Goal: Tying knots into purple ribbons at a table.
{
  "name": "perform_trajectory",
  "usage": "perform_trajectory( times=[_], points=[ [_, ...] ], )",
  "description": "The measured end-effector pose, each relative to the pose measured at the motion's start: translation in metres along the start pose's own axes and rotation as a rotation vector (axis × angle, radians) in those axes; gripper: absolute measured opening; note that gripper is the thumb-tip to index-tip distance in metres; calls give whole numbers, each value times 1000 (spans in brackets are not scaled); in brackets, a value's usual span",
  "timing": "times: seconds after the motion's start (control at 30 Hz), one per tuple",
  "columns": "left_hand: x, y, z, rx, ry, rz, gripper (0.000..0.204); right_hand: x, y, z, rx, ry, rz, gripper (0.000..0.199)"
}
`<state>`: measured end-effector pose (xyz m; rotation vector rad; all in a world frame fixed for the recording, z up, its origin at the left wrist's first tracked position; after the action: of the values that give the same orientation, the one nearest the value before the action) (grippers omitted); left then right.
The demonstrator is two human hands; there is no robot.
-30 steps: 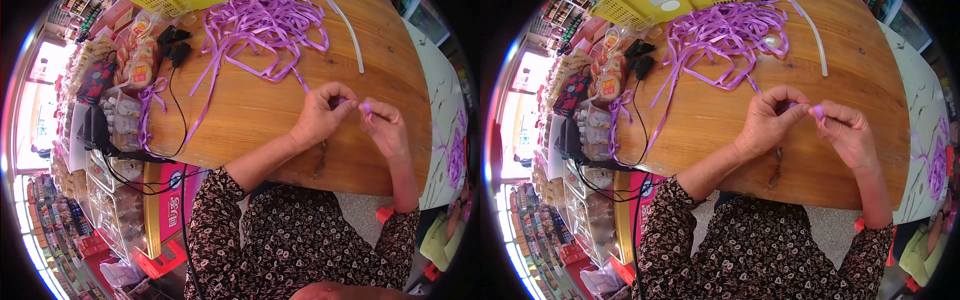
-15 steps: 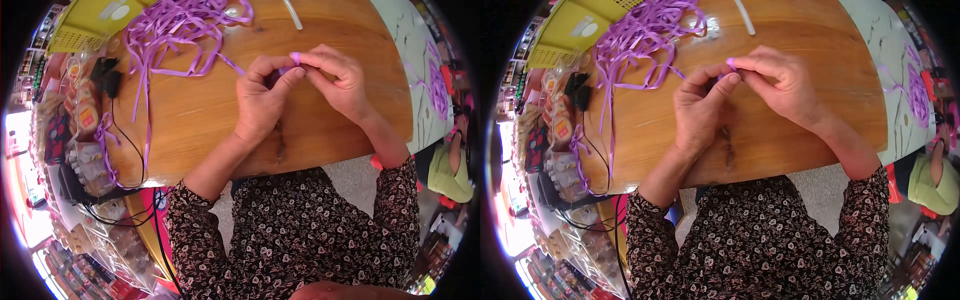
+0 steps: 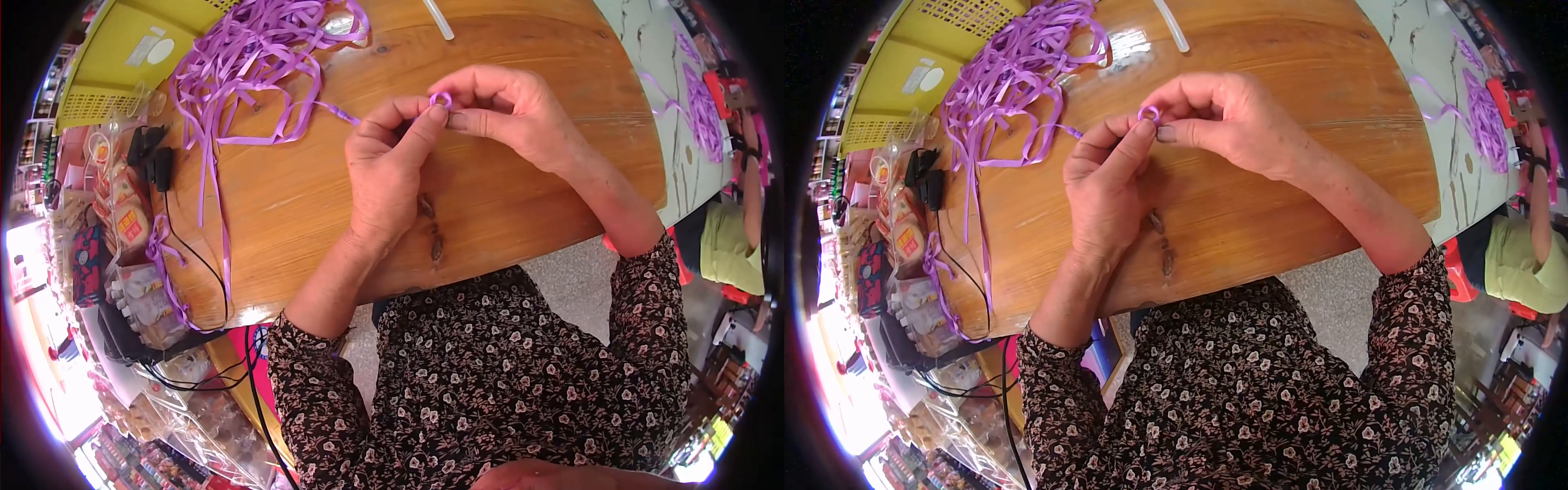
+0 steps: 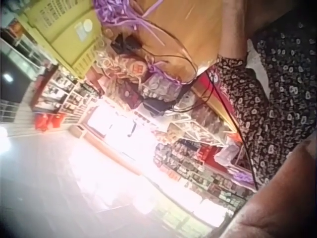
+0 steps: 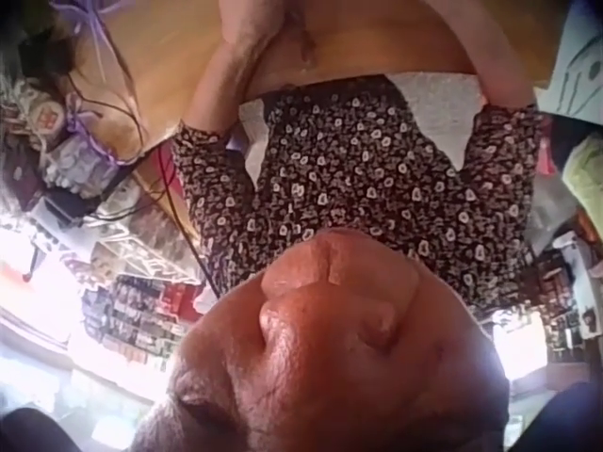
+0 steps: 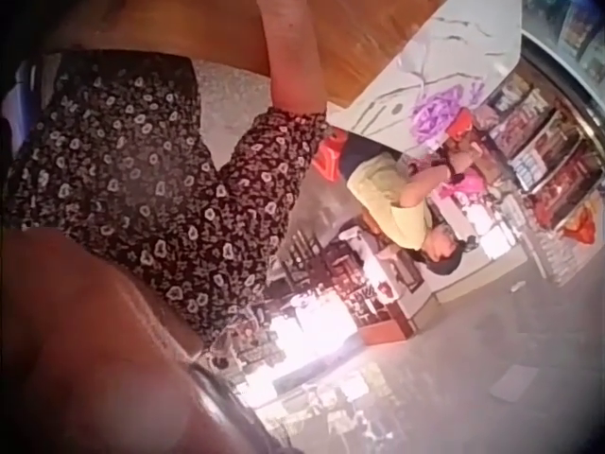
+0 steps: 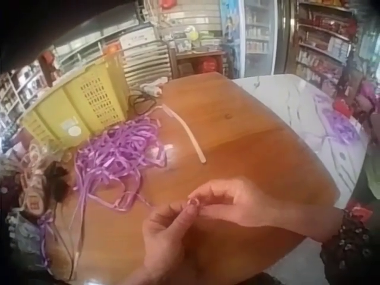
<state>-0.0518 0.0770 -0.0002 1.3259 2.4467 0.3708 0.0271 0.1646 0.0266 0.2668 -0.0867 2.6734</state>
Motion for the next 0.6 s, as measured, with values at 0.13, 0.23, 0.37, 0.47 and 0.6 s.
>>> perform_trajectory(
  times=[0.13, 0.23, 0.37, 0.47, 0.6],
  points=[
    [-1, 4, 3, -59, -86, 61, 6, -3, 3, 22, -229, -213, 45, 22],
    [-2, 1, 3, 12, -84, 41, 7, -13, 14, 54, -682, -541, 69, 23],
    [-4, -1, 9, 59, -144, 22, 7, -31, 32, 73, -1038, -919, 94, 30],
    [-2, -1, 8, 76, -121, 4, 7, -40, 40, 83, -1104, -1049, 127, 31],
    [-2, 0, 13, 72, -236, 96, 8, -42, 37, 86, -1092, -1112, 164, 31]
  ],
)
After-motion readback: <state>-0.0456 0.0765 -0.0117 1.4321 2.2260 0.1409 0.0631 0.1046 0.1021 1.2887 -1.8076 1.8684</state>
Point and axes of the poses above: each hand's wrist, its own x-axis towards the middle knuckle, its own y-axis out of the palm, z = x × y, the point moved 10 cm from there along x, towards the middle knuckle, and after that the axes turned 8 degrees about -y, right-handed, at the moved point
